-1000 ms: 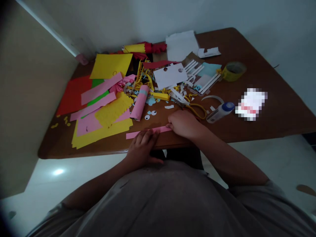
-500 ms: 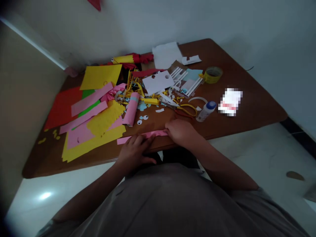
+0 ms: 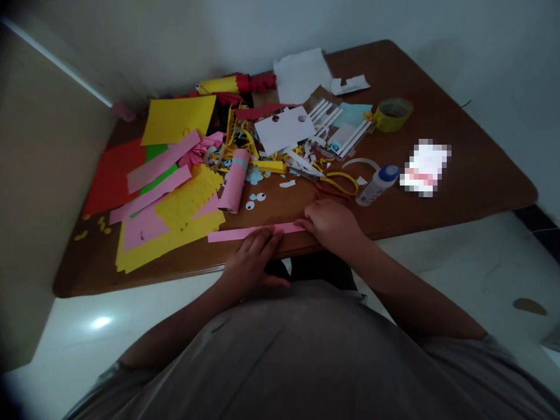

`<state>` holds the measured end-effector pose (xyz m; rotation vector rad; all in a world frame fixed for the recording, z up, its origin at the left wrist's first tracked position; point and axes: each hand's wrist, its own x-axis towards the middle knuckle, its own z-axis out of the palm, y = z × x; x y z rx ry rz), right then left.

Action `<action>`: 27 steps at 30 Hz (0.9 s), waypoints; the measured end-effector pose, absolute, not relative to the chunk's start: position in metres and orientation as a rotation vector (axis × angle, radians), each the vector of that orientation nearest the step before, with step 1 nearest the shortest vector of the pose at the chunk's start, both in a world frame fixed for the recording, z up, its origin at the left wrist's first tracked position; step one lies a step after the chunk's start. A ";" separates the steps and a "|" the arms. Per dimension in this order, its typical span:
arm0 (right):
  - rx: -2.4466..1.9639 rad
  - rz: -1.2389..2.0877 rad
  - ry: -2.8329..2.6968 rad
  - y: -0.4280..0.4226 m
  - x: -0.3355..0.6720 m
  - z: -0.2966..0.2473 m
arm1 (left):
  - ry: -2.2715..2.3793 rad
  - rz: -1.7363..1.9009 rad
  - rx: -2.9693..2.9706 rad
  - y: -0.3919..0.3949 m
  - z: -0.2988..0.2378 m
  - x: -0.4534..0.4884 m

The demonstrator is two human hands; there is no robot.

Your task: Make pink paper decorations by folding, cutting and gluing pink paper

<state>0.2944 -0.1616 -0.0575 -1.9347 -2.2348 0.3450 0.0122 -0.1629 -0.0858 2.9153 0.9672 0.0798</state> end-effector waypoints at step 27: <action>-1.514 0.356 -2.224 -0.242 0.270 -0.091 | 0.880 0.051 2.863 -0.160 -0.088 0.042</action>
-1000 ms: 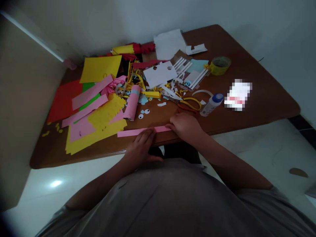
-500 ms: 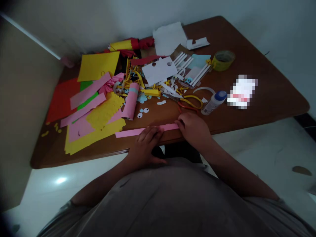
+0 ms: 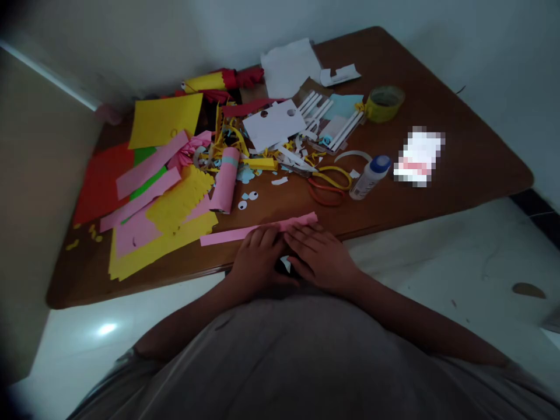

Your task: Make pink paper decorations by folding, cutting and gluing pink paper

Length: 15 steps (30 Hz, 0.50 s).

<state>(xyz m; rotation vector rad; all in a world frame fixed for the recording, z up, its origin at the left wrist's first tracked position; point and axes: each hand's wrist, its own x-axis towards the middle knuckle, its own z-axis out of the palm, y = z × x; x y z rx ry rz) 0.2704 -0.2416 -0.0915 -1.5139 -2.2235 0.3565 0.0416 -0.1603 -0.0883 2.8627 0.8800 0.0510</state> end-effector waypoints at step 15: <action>-1.602 0.402 -2.068 -0.248 0.262 -0.089 | 0.744 0.111 2.823 -0.158 -0.089 0.049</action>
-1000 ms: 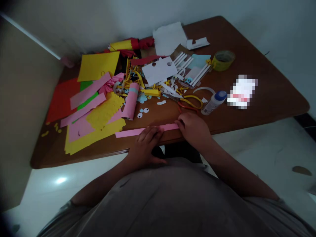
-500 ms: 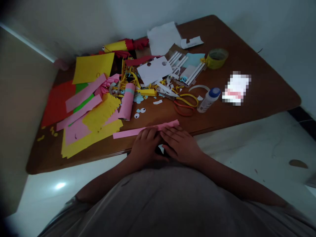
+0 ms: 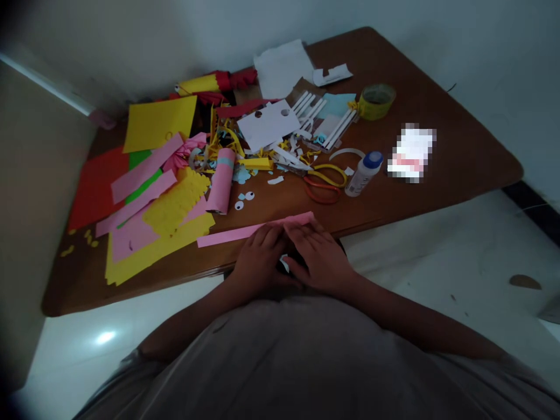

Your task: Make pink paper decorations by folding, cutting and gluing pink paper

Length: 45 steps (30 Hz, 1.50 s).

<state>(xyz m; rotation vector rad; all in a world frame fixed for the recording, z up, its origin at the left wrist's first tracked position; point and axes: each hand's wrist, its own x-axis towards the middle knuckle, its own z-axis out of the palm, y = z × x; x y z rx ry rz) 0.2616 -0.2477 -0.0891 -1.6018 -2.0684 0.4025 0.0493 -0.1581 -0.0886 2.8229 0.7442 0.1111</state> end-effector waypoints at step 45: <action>-2.307 0.124 -1.962 -0.135 0.308 -0.040 | 1.009 0.560 0.541 -0.219 -0.129 0.043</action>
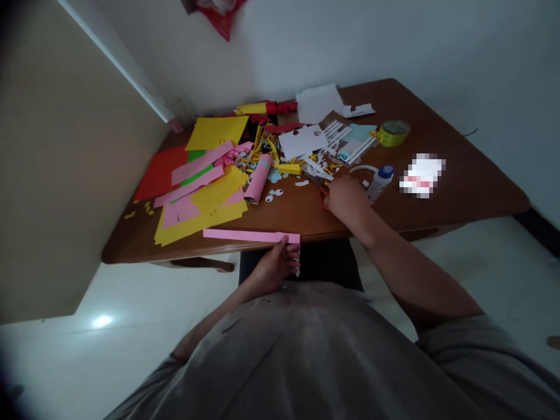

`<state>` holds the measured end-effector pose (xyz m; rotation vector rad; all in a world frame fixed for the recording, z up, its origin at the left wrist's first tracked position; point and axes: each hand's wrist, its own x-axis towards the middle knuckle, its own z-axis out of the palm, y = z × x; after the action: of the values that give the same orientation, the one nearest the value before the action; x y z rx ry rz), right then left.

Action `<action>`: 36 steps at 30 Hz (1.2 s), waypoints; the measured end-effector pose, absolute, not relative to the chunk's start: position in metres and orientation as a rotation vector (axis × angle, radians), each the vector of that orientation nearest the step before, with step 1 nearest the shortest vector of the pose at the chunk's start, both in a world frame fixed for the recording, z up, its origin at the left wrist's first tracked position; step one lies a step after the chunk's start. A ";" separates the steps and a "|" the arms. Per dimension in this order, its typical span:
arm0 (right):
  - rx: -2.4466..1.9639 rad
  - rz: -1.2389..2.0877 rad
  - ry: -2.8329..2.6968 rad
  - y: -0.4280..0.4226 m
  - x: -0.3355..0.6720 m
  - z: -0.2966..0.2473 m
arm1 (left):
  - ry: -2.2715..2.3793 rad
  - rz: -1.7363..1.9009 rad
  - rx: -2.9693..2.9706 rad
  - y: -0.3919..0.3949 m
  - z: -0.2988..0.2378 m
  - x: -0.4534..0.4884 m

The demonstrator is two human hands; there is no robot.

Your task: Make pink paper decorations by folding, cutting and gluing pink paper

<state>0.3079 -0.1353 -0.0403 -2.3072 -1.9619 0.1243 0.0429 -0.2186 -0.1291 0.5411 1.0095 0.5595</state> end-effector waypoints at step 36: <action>-1.121 1.855 -1.399 -0.285 0.264 -0.058 | 1.084 1.035 1.418 -0.224 -0.050 0.024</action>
<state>0.2643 -0.2846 -0.0581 -1.1211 -1.3992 1.8547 0.0237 -0.2238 -0.0502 1.4185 1.0841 1.0353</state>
